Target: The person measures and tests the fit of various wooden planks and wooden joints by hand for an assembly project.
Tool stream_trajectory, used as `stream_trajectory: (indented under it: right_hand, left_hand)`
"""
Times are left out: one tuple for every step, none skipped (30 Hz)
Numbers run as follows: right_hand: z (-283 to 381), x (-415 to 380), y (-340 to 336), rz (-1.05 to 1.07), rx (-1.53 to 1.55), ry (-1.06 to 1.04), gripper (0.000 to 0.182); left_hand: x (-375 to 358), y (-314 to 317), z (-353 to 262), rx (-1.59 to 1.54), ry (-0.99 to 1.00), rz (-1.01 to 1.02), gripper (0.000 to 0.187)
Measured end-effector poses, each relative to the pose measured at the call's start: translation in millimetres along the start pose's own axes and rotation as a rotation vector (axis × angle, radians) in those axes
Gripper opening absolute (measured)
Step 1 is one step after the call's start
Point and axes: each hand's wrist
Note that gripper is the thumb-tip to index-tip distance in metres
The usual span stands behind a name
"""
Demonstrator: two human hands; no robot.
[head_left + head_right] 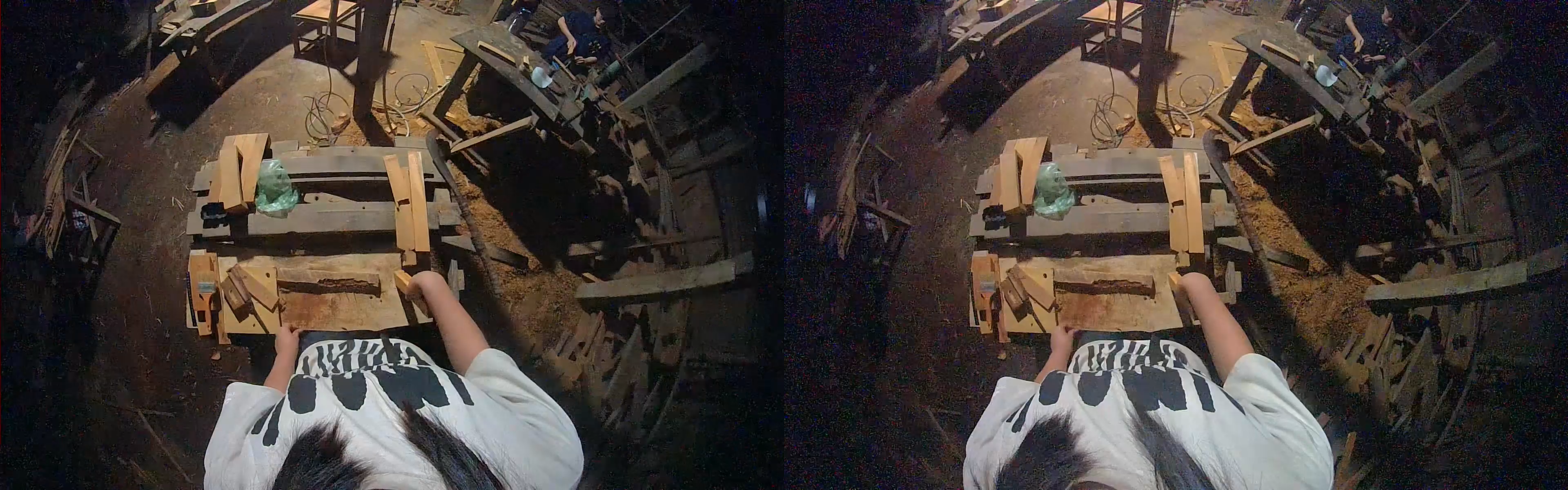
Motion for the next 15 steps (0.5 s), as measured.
stream_trajectory:
  right_hand:
    - [0.6,-1.0,-0.4,-0.007,0.009,0.006,0.049]
    - [1.1,-2.0,-0.9,-0.013,0.018,0.013,0.049]
    - [1.5,-5.8,-0.9,-0.020,0.026,0.019,0.049]
    - [1.6,-9.3,-0.5,-0.026,0.034,0.025,0.050]
    - [1.5,-12.2,0.6,-0.031,0.040,0.031,0.050]
    - [1.2,-16.7,2.7,-0.034,0.046,0.037,0.050]
    - [0.8,-22.7,4.5,-0.038,0.053,0.042,0.051]
    - [0.1,-28.6,5.8,-0.041,0.061,0.047,0.051]
    - [-1.5,-36.4,7.0,-0.045,0.071,0.051,0.051]
    - [-4.7,-50.7,8.2,-0.050,0.082,0.057,0.051]
    - [-10.0,-65.4,8.8,-0.047,0.085,0.057,0.051]
    - [-19.5,-96.8,11.6,-0.137,0.104,-0.049,0.052]
    - [-25.3,-113.4,14.0,-0.229,0.123,-0.154,0.052]
    - [-25.2,-107.1,15.7,-0.227,0.126,-0.153,0.052]
    - [-24.5,-103.1,18.5,-0.303,0.106,-0.189,0.051]
  left_hand:
    - [-0.9,-2.4,-5.0,0.016,0.013,-0.003,0.024]
    - [-1.1,-4.9,-9.9,0.033,0.027,-0.005,0.025]
    - [0.1,-5.7,-12.0,0.033,0.025,-0.004,0.025]
    - [0.8,-6.6,-13.9,0.011,0.016,0.013,0.024]
    - [-1.1,-7.6,-15.2,-0.010,0.006,0.032,0.024]
    - [-2.0,-4.3,-10.8,-0.008,0.001,0.034,0.024]
    - [0.1,1.2,-4.7,-0.038,0.019,0.012,0.024]
    - [1.5,6.3,1.6,-0.068,0.038,-0.009,0.024]
    - [1.3,8.0,3.2,-0.066,0.038,-0.007,0.024]
    - [2.3,9.6,3.7,-0.041,0.049,-0.011,0.024]
    - [3.1,11.1,3.7,-0.016,0.061,-0.015,0.025]
    - [3.1,11.1,2.4,-0.015,0.064,-0.012,0.025]
    - [2.6,9.8,-0.3,-0.024,0.046,0.010,0.024]
    - [2.1,8.7,-3.0,-0.034,0.029,0.031,0.024]
    - [2.1,9.3,-2.9,-0.033,0.031,0.033,0.024]
Point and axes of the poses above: each hand's wrist, its own x-axis towards the middle knuckle, its own y-axis out of the palm, z = x × y, and after that the axes turned 14 degrees about y, right-handed
